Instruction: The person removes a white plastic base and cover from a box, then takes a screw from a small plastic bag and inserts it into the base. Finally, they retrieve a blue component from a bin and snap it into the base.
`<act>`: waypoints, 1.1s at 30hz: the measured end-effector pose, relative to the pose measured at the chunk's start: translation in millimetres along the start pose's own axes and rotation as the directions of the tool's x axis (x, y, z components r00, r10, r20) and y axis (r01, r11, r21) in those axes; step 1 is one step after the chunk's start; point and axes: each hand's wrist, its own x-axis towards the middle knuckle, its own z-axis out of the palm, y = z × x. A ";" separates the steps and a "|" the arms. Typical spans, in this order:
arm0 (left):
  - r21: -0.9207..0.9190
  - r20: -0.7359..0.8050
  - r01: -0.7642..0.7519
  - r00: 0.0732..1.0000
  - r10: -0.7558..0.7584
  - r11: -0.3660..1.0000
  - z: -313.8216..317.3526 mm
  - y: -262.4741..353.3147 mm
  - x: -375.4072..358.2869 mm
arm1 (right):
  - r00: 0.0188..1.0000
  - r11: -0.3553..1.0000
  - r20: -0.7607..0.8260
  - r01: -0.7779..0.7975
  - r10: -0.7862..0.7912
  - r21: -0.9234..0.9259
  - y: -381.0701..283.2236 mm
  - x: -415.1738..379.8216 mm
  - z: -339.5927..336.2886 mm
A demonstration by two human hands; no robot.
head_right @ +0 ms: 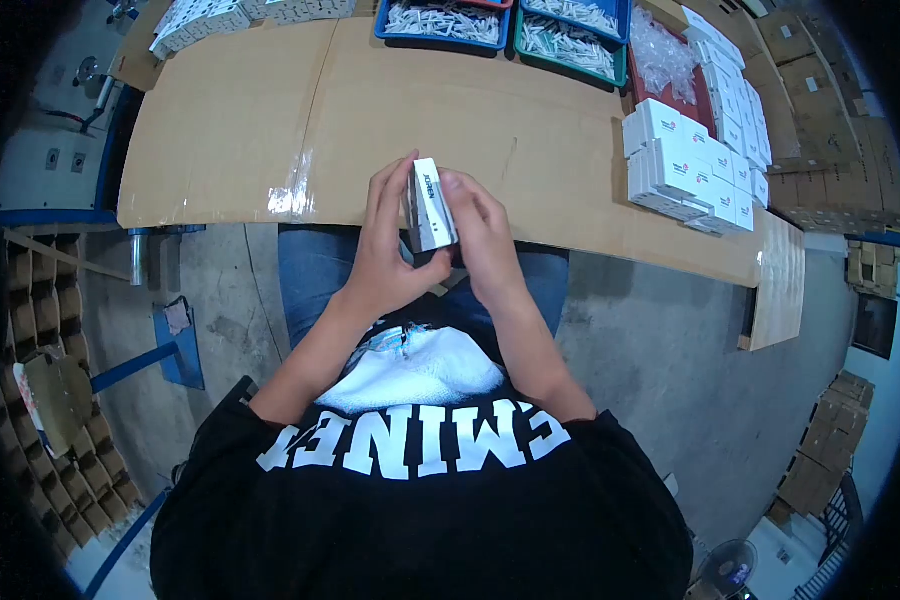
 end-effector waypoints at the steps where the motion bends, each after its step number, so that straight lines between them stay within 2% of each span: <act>1: 0.038 -0.006 -0.052 0.999 0.053 0.998 2.1 -5.5 -1.5 | 1.000 1.000 -0.016 -0.003 0.003 -0.009 1.6 -1.7 3.6; 2: 0.037 -0.005 -0.054 0.999 0.054 0.998 4.1 -9.2 -2.2 | 1.000 1.000 -0.018 -0.002 0.001 -0.008 1.6 -4.3 10.2; 4: 0.088 -0.098 -0.134 0.985 0.142 0.987 7.8 -14.3 -3.5 | 0.999 0.998 -0.050 0.004 -0.001 0.061 -0.4 -9.7 24.5; 5: 0.090 -0.149 -0.090 0.984 0.102 0.992 12.7 -14.5 -3.7 | 0.999 0.999 -0.033 0.001 0.001 0.042 0.9 -10.7 25.9; 10: 0.082 -0.238 -0.072 0.967 0.089 0.994 4.7 -24.6 -6.5 | 0.998 0.997 0.047 0.037 -0.040 0.064 5.2 -16.5 39.0; 14: 0.098 -0.310 -0.153 0.934 0.176 0.983 -0.7 -26.5 -8.8 | 0.996 0.996 0.084 0.019 -0.027 0.091 6.2 -19.0 46.2; 16: 0.059 -0.354 -0.083 0.930 0.098 0.995 -1.8 -23.5 -12.1 | 0.991 0.998 0.120 0.059 -0.061 0.018 5.2 -21.0 47.2; 17: 0.084 -0.382 -0.122 0.913 0.145 0.989 -1.9 -25.1 -11.6 | 0.991 0.998 0.119 0.059 -0.061 0.017 3.4 -23.5 48.6; 19: 0.053 -0.409 -0.125 0.902 0.136 0.991 -0.9 -21.4 -13.2 | 0.983 0.983 0.113 0.158 -0.147 -0.091 0.9 -31.5 53.8; 23: 0.036 -0.445 -0.132 0.885 0.134 0.991 1.3 -14.8 -16.0 | 0.964 0.948 0.052 0.264 -0.259 -0.175 3.8 -42.7 63.4; 26: 0.058 -0.422 -0.114 0.898 0.128 0.992 -1.7 -11.7 -18.3 | 0.958 0.918 0.117 0.284 -0.261 -0.276 5.7 -47.0 56.8; 28: 0.080 -0.424 -0.148 0.890 0.168 0.986 -1.8 -13.3 -19.9 | 0.960 0.917 0.118 0.279 -0.255 -0.284 5.3 -49.4 56.2; 33: 0.040 -0.450 -0.150 0.880 0.152 0.988 -1.1 -9.9 -20.0 | 0.966 0.921 0.102 0.259 -0.239 -0.291 3.3 -53.8 58.1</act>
